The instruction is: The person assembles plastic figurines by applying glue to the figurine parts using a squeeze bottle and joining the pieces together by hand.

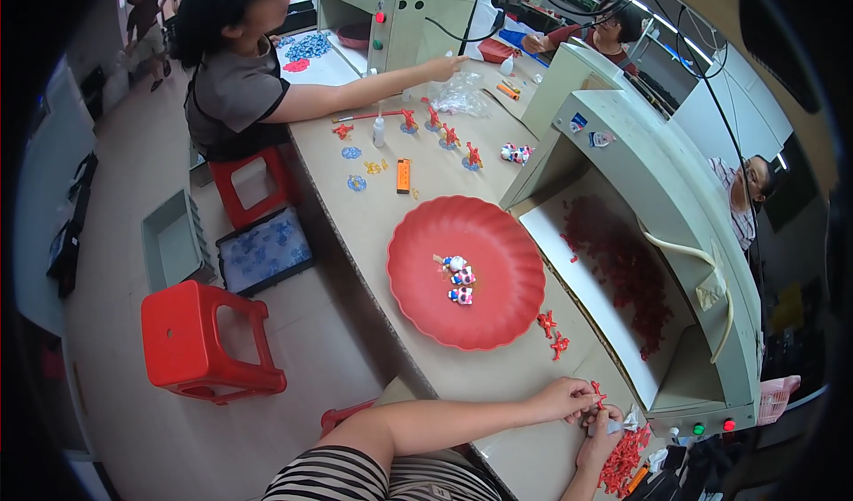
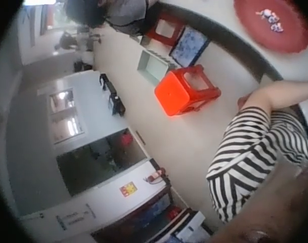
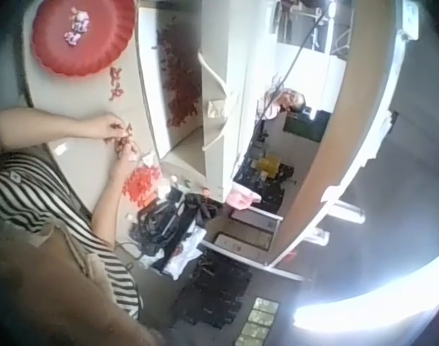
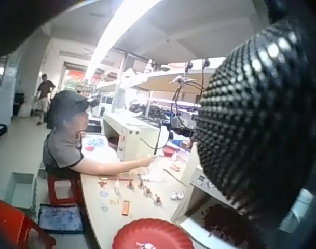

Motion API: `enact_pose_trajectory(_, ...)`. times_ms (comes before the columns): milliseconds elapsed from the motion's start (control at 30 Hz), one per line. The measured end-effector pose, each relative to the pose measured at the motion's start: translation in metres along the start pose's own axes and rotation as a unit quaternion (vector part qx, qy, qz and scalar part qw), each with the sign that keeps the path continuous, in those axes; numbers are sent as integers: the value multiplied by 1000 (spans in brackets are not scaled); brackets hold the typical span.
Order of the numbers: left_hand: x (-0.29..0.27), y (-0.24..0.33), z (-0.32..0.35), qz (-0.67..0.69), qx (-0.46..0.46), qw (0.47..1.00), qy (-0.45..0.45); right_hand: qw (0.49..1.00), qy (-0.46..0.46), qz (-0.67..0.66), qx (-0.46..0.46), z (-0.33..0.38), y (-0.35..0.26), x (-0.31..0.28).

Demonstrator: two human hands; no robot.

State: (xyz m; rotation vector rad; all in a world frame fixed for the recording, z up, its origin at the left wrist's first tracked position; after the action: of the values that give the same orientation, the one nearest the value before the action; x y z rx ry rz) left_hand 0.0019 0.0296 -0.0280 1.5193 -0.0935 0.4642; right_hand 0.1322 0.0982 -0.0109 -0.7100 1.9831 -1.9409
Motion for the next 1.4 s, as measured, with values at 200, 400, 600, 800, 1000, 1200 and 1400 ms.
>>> enact_pose_trajectory(200,-2,10,4,-13,-3,1000,-3,1000,-7,-9,-7,0,0,1)
enact_pose_trajectory(400,-1,8,4,-12,-11,1000,1,1000,-3,-9,-3,0,-1,1)
enact_pose_trajectory(600,0,7,3,-5,0,1000,1,1000,-5,-9,-6,0,1,-1)
enact_pose_trajectory(800,1,0,0,-5,5,1000,7,1000,-1,-6,-9,-1,3,-1)
enact_pose_trajectory(1000,0,1,0,3,6,1000,2,1000,-2,3,-9,-1,2,-1)
enact_pose_trajectory(1200,-4,2,5,15,10,1000,18,1000,-19,-15,6,-1,5,5)
enact_pose_trajectory(1400,3,8,0,-5,23,1000,9,1000,-11,-4,-8,-6,10,-14)
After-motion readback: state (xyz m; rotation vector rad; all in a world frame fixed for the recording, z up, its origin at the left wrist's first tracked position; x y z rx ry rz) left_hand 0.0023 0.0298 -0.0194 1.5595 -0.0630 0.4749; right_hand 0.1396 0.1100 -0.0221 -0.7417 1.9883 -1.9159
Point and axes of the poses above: each hand's wrist, its own z-axis away from the middle knuckle, its own x-axis out of the palm, y = z × x, the point moved 1 cm from there along -z, towards the middle knuckle, and after that the axes turned 8 degrees about -z, right-handed, at the moved point
